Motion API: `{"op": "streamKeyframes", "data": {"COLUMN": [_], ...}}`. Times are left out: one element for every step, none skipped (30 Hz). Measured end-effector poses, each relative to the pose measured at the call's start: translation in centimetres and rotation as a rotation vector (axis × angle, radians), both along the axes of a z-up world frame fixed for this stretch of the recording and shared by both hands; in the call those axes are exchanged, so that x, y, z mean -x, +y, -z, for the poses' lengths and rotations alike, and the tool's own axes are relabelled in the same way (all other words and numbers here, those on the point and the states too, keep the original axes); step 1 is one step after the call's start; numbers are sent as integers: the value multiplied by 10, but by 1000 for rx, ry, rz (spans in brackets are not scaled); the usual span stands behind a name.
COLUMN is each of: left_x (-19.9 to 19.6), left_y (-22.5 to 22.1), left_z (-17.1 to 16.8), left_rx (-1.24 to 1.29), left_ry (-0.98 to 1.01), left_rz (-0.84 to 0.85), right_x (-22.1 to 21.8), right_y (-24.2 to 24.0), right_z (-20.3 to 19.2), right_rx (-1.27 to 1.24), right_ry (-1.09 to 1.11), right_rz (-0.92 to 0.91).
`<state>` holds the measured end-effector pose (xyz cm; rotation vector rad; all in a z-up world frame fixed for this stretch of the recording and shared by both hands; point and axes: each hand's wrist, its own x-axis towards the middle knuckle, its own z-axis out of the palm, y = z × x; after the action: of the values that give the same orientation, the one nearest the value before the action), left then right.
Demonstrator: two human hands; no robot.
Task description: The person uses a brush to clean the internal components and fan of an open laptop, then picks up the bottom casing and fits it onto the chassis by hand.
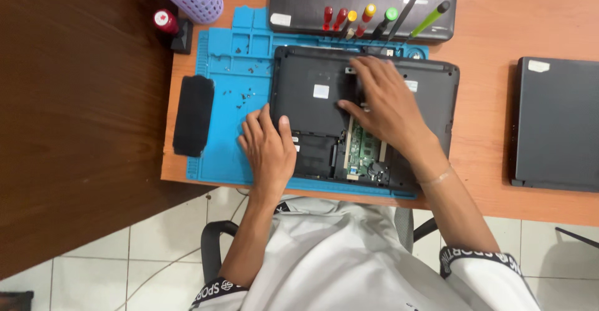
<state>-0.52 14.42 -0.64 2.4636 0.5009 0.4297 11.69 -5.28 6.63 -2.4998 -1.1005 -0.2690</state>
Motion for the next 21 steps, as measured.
{"op": "streamKeyframes", "data": {"left_x": [-5, -8, -13, -19, -25, -30, -34, -38, -41, -43, -46, -48, -50, -54, -59, -63, -65, -67, -68, -68, -68], "left_y": [1, 2, 3, 4, 5, 6, 7, 8, 10, 12, 15, 18, 21, 25, 31, 37, 40, 41, 40, 40, 40], "left_z": [-1, -2, -1, 0, 0, 1, 1, 2, 3, 4, 6, 8, 10, 12, 13, 14, 14, 12, 11, 9, 7], "left_rx": [9, 19, 24, 29, 34, 62, 90, 118, 127, 138, 149, 195, 241, 289, 358, 427, 496, 514, 531, 549, 547], "left_ry": [3, 9, -5, -20, -36, -19, -1, 14, 0, -13, -25, -29, -32, -37, -49, -58, -68, -25, 18, 63, 52], "left_rz": [-3, -9, -9, -10, -11, -24, -37, -50, -55, -59, -63, -48, -34, -19, 10, 36, 61, 51, 41, 32, 46], "right_x": [-9, -16, -24, -31, -37, -40, -43, -45, -47, -47, -47, -46, -46, -47, -49, -52, -53, -56, -57, -58, -60], "right_y": [7, 12, 17, 22, 26, 32, 38, 44, 48, 52, 55, 58, 60, 61, 62, 65, 67, 70, 74, 75, 77], "right_z": [4, 9, 15, 21, 27, 29, 31, 30, 28, 25, 20, 15, 11, 7, 3, 0, -3, -5, -7, -9, -11], "right_rx": [7, 15, 30, 44, 58, 72, 86, 100, 95, 90, 86, 58, 29, 3, -21, -44, -68, -67, -65, -63, -48], "right_ry": [-26, -49, -22, 3, 28, 32, 36, 39, 51, 64, 77, 78, 79, 78, 112, 150, 188, 212, 235, 261, 259], "right_rz": [-26, -56, -46, -37, -28, -16, -4, 8, 20, 34, 48, 50, 52, 54, 65, 74, 82, 90, 99, 109, 110]}}
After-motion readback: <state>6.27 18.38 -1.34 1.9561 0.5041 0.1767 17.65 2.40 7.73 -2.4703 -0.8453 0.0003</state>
